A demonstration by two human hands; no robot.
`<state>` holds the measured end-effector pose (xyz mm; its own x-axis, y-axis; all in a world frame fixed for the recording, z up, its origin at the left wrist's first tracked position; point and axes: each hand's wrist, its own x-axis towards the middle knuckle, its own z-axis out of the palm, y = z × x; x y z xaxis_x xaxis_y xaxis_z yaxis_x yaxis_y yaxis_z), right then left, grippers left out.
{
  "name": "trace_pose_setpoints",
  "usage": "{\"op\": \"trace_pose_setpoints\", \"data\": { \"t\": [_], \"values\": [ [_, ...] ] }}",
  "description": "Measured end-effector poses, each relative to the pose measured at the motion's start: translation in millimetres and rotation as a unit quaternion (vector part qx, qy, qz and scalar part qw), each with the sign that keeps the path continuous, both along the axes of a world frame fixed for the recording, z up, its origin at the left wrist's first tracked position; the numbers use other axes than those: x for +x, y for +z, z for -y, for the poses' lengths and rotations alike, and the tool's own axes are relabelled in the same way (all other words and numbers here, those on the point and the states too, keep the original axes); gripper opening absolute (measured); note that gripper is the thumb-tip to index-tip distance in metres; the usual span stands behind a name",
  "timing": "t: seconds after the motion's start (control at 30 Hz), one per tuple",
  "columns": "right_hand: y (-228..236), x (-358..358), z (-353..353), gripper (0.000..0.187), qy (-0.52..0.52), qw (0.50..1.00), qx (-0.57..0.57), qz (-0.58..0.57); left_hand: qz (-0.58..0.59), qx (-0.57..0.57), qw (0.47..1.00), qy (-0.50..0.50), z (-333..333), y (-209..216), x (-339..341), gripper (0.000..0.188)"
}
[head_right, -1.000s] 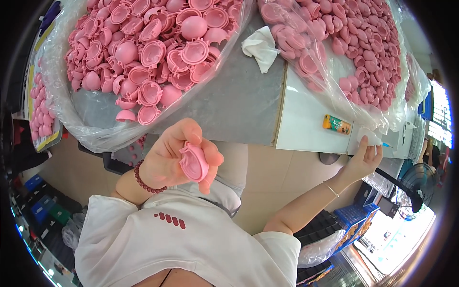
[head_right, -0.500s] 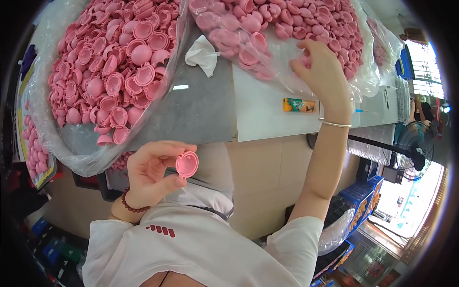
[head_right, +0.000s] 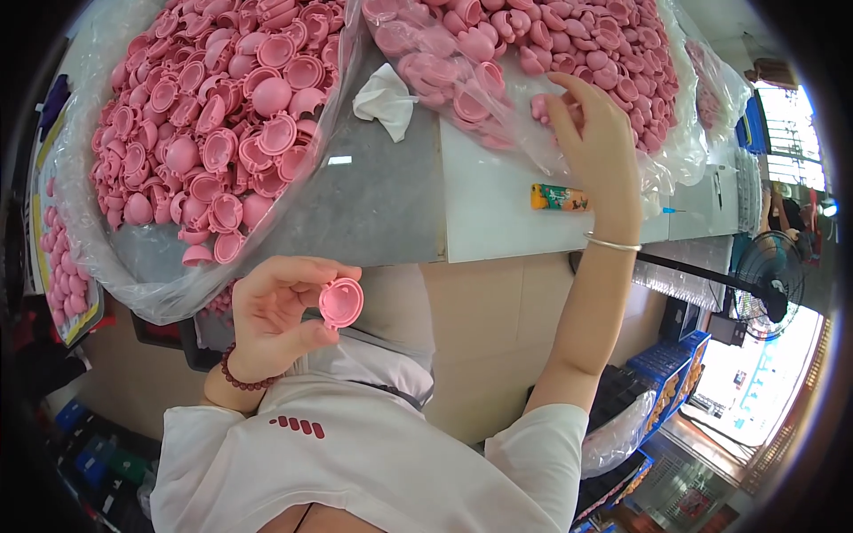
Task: Applying glue to small pink plastic parts and joining them together in a factory setting.
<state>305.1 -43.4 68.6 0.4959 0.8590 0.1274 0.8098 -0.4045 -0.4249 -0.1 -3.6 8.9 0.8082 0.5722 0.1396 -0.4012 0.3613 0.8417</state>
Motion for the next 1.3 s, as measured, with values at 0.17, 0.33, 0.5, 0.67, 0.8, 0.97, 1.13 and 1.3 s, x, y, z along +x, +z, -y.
{"op": "trace_pose_setpoints", "data": {
  "t": [0.17,0.33,0.5,0.67,0.8,0.97,1.13,1.3],
  "values": [
    [-5,22,3,0.023,0.204,0.976,0.026,0.072,-0.003,-0.014,1.0,0.003,-4,-1,1,0.04],
    [-4,11,-2,0.025,0.037,0.998,-0.053,-0.023,0.004,-0.025,0.999,0.031,-3,1,3,0.042],
    [-7,2,3,0.025,0.064,0.996,-0.008,0.06,-0.027,-0.05,0.998,0.022,-6,2,0,0.045],
    [-1,-58,23,0.027,0.104,0.959,0.232,-0.124,-0.024,-0.052,0.997,0.05,-2,-2,-3,0.045],
    [2,-126,30,0.039,0.263,0.93,0.183,-0.181,-0.005,0.009,0.998,0.069,0,-2,2,0.036],
    [-24,-135,33,0.04,0.277,0.917,0.192,-0.212,-0.063,0.13,0.985,0.089,-1,0,3,0.034],
    [-28,-134,40,0.041,0.294,0.916,0.207,-0.179,-0.07,0.158,0.984,0.051,-1,-3,0,0.038],
    [-32,-150,48,0.039,0.264,0.928,0.231,-0.128,-0.048,0.168,0.984,0.033,-8,0,5,0.047]
  ]
}}
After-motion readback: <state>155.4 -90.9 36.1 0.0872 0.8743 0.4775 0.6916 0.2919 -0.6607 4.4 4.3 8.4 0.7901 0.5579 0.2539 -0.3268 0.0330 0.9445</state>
